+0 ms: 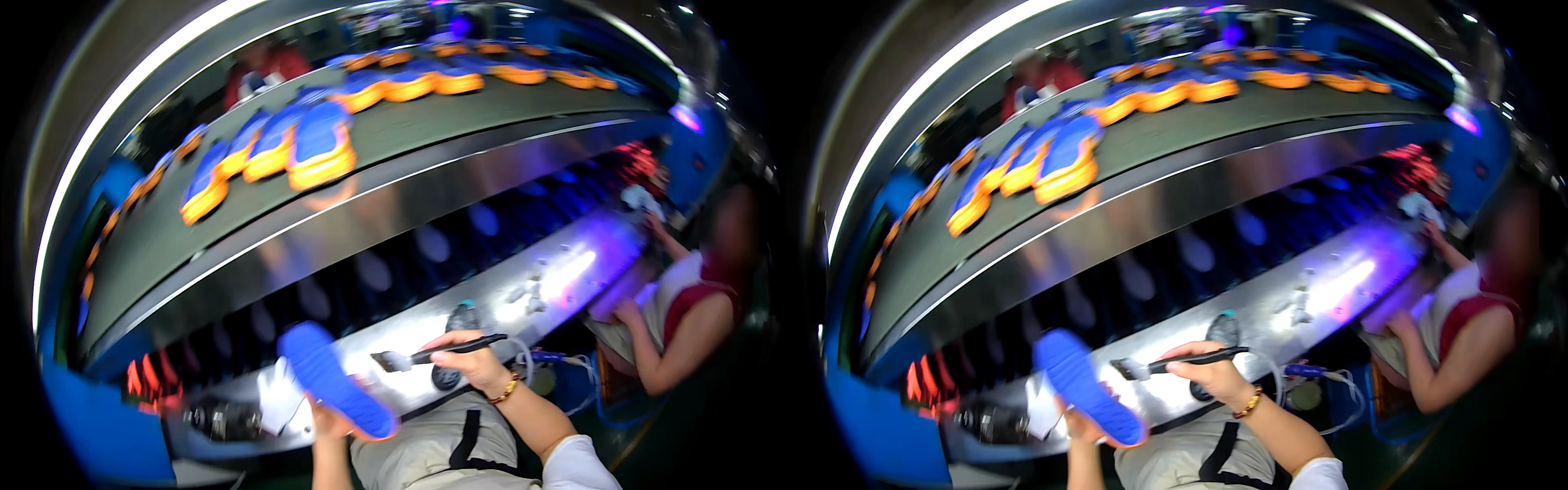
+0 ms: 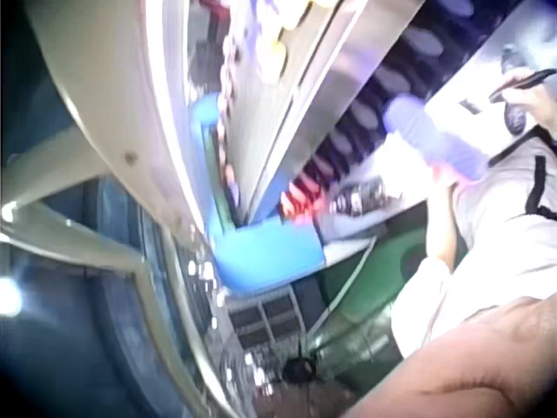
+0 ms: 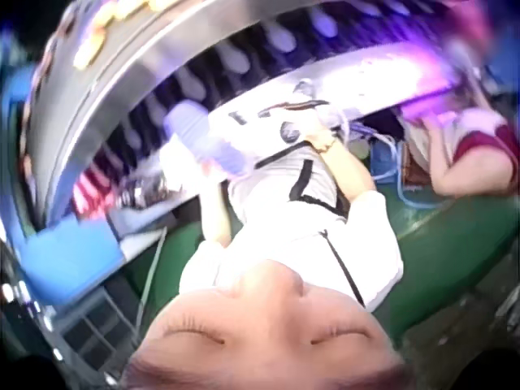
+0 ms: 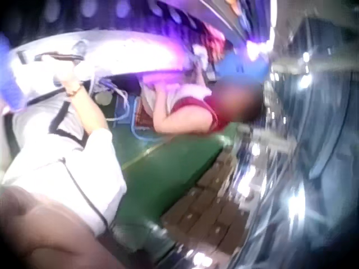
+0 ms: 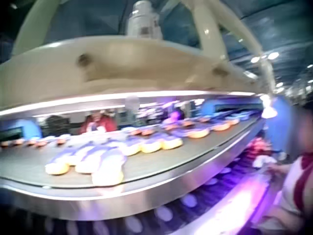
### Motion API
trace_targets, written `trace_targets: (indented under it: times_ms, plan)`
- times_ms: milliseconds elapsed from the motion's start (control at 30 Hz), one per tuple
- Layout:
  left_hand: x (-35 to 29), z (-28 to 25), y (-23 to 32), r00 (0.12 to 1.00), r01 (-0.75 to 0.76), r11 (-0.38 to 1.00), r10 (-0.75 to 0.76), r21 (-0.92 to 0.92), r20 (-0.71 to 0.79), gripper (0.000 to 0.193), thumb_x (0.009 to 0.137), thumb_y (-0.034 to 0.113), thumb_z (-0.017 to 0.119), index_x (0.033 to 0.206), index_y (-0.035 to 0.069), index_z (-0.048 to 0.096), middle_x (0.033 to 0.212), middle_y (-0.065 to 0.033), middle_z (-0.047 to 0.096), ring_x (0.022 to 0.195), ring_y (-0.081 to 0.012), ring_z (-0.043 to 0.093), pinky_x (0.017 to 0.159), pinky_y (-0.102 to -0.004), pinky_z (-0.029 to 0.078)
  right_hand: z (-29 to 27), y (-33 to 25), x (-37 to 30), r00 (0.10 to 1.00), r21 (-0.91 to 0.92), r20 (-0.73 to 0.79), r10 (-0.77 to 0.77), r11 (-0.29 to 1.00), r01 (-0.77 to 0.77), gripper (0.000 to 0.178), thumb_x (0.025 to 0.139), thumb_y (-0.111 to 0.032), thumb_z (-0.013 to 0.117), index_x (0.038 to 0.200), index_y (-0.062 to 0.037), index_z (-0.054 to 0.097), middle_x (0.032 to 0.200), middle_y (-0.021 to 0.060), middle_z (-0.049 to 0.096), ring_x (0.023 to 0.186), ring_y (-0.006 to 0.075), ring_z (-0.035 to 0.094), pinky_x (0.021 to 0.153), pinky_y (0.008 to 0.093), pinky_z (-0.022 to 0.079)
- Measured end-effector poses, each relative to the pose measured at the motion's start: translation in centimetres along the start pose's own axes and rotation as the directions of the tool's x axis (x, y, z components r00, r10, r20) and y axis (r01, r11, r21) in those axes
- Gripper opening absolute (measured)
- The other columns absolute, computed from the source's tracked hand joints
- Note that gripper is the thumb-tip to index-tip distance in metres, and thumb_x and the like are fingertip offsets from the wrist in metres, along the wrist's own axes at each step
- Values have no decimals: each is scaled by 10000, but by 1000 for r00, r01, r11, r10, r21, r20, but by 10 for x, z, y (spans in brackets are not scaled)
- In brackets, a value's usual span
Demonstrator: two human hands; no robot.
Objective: The person uses a brush to apply a liquid to the blue undersides of shoe soles. They pick up soles from a moving conveyor belt, apply the liquid to the entire bottom surface by hand, and then place them back onto the belt.
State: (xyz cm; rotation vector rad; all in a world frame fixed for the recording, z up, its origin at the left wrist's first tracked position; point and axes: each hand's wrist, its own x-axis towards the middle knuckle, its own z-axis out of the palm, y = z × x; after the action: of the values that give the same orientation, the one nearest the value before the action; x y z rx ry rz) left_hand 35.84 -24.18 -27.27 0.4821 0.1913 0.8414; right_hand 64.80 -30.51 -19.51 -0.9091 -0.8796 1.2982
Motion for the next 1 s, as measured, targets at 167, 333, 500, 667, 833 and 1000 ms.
trace_targets:
  times_ms: [167, 333, 500, 667, 833, 1000]
  plan:
    - [41, 50, -50, 977, 117, 971, -151, -210, -149, 1020, 700, 826, 132, 1273, 26, 402, 1133, -246, 515, 1031, -375, 514, 936, -510, 372, 12, 22, 35, 998, 25, -67, -2, 1000, 3, 194, 780, -56, 640, 950, 36, 635, 879, 80, 652, 804, 94, 592, 738, 218, 468]
    - [43, 65, -63, 993, 51, 977, -72, -207, -95, 967, 740, 790, 93, 1257, 40, 419, 1126, -214, 525, 1013, -341, 532, 936, -477, 388, 37, 12, 61, 989, -231, -97, -107, 970, 83, 169, 764, -23, 653, 919, 40, 640, 832, 75, 656, 747, 113, 607, 710, 232, 485]
    - [48, 56, -67, 913, -38, 999, 49, 34, -405, 881, 774, 764, 114, 1325, 116, 346, 1336, -64, 390, 1240, -238, 356, 1036, -398, 283, 68, 15, 47, 812, -636, 349, -468, 519, 572, 152, 700, -90, 663, 844, -46, 646, 840, 90, 645, 794, 208, 620, 690, 312, 464]
    - [33, 48, -25, 930, -38, 997, 61, 70, -361, 992, 734, 786, 12, 1207, 32, 450, 1069, -183, 559, 975, -302, 553, 882, -443, 437, 47, -7, -4, 801, -633, 591, -100, 558, 537, 172, 682, -127, 696, 838, -63, 666, 828, 62, 664, 801, 191, 632, 717, 309, 456]
    - [31, 73, -38, 993, 41, 988, -58, -149, -106, 1029, 714, 797, -14, 1223, 24, 436, 1066, -201, 555, 953, -330, 562, 861, -450, 448, 48, -35, 16, 938, -420, 333, -97, 875, 240, 175, 698, -22, 683, 870, -1, 660, 858, 121, 659, 736, 193, 640, 675, 277, 505]
    - [34, 91, -47, 996, -45, 956, 20, -289, -90, 975, 734, 797, 66, 1247, 50, 428, 1123, -176, 541, 1012, -299, 544, 893, -442, 431, 57, -35, 28, 866, -399, 483, -131, 847, 350, 174, 691, 2, 691, 863, 11, 662, 868, 129, 661, 830, 213, 636, 778, 317, 493]
